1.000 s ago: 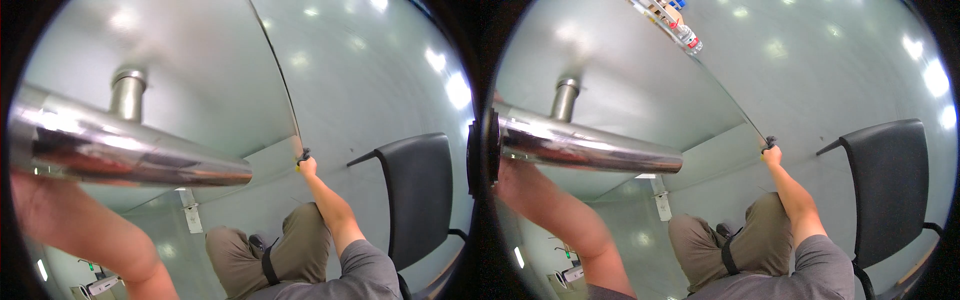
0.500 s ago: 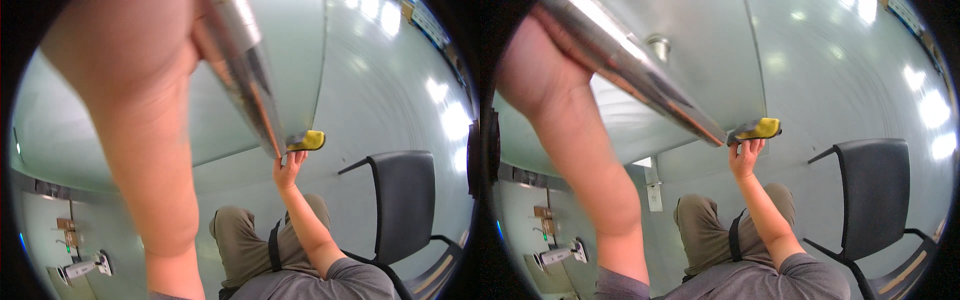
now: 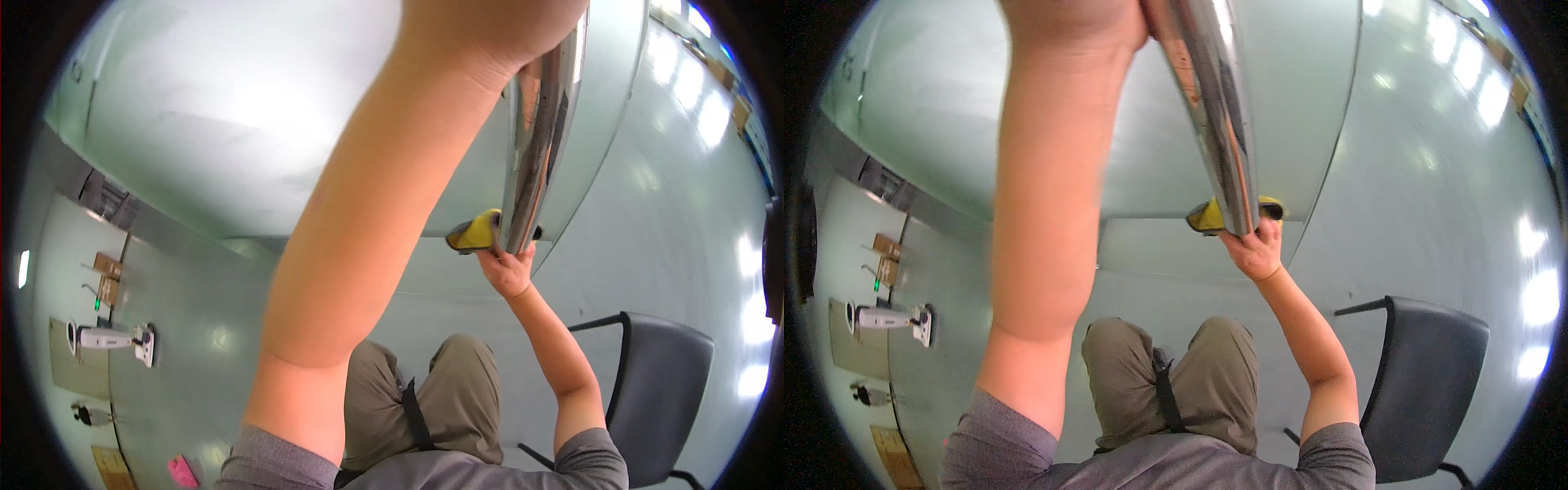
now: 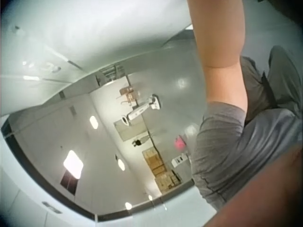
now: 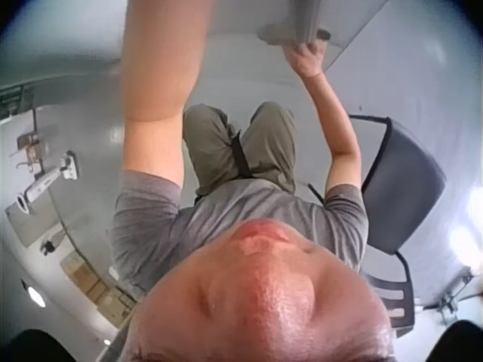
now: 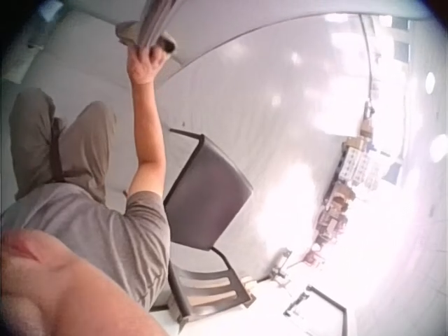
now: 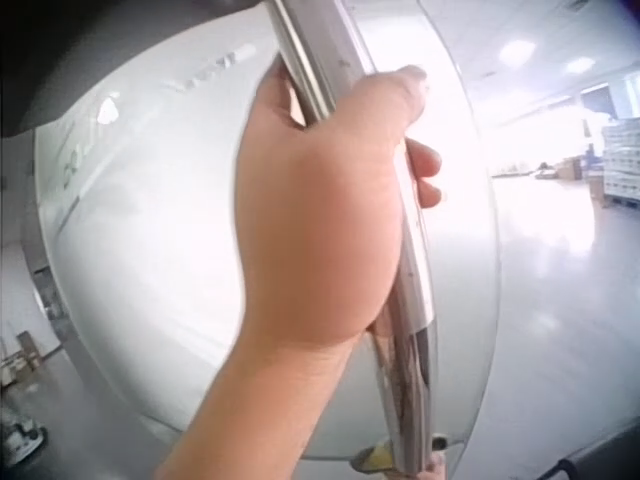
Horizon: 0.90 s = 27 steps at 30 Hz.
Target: Cleaning a glass door and its handle using a cloth.
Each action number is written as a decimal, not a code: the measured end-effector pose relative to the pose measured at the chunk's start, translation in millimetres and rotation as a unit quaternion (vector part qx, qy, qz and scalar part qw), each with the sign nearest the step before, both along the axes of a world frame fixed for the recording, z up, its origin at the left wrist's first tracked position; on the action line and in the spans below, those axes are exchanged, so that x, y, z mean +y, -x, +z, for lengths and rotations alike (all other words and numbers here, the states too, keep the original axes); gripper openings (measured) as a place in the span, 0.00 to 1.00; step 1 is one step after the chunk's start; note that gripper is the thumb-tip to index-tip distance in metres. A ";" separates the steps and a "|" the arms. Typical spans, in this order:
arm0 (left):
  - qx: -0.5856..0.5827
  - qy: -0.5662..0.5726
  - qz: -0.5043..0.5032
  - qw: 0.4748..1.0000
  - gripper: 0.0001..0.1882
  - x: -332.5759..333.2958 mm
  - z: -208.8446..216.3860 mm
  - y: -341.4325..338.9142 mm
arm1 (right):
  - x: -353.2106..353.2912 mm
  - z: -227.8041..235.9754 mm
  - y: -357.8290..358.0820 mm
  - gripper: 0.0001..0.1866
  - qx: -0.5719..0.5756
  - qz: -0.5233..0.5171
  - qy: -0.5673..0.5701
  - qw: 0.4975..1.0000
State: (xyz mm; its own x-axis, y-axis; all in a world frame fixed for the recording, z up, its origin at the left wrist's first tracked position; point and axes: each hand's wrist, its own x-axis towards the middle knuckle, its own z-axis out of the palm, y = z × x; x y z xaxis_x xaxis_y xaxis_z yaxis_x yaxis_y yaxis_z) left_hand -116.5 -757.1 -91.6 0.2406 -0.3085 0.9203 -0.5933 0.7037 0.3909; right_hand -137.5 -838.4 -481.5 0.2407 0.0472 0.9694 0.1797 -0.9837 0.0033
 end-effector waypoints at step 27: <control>0.005 -0.003 0.038 0.999 0.30 -11.4 -2.5 5.7 | 6.9 19.8 -5.4 0.20 0.131 0.103 0.174 0.971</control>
State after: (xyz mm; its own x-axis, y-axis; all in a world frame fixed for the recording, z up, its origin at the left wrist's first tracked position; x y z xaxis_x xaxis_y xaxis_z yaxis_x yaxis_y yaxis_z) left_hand -122.2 -768.5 -94.1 0.2721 -0.2940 0.9162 -0.6409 0.6549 0.4005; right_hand -132.1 -831.5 -461.7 0.4270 0.4333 0.7937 0.4115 -0.8747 0.2561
